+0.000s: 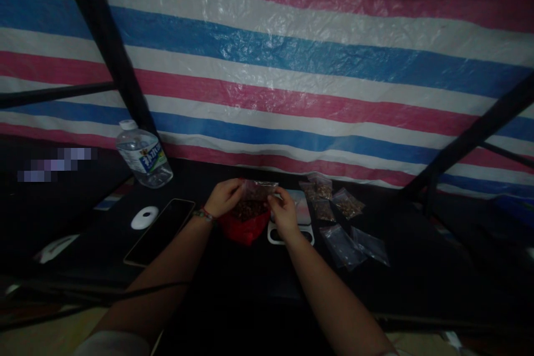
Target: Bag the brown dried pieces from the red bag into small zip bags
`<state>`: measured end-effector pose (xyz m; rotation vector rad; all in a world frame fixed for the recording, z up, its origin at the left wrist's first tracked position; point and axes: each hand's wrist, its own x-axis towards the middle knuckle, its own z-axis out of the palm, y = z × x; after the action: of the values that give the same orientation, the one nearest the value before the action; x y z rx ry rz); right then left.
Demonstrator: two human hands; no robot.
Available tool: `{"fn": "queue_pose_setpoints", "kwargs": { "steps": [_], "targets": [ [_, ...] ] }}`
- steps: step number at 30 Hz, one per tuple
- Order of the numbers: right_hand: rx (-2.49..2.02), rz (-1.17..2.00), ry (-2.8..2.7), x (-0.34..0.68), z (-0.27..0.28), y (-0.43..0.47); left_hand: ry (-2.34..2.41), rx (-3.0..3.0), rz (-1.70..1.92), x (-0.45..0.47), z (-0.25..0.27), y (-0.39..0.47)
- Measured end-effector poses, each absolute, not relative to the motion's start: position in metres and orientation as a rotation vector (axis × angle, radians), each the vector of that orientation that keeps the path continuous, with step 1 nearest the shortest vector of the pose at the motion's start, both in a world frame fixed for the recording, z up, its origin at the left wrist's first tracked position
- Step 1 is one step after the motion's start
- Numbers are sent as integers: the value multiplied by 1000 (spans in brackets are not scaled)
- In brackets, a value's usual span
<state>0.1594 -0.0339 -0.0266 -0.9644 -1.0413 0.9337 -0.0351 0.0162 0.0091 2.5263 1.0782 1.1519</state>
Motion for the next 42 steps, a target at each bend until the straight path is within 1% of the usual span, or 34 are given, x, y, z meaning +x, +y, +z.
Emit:
{"fn": "queue_pose_setpoints", "kwargs": {
  "steps": [4, 6, 9, 14, 18, 27, 42],
  "targets": [
    [-1069, 657, -1148, 165, -25, -33, 1087, 2487, 1097, -34, 4, 24],
    [-1104, 512, -1238, 169, -22, -34, 1119, 2398, 1136, -34, 3, 27],
    [-1135, 403, -1313, 171, -15, -38, 1100, 2345, 1198, -35, 4, 25],
    [-1093, 395, -1394, 165, -7, -45, 987, 2570, 1038, -22, 9, 9],
    [-1045, 391, -1441, 160, -7, -48, 1025, 2539, 938, -4, 5, 1],
    [-1106, 354, -1405, 164, -10, -47, 1197, 2519, 974, -4, -4, 7],
    [-1152, 378, -1367, 166, -13, -43, 1200, 2566, 884, -2, -3, 9]
  ]
}}
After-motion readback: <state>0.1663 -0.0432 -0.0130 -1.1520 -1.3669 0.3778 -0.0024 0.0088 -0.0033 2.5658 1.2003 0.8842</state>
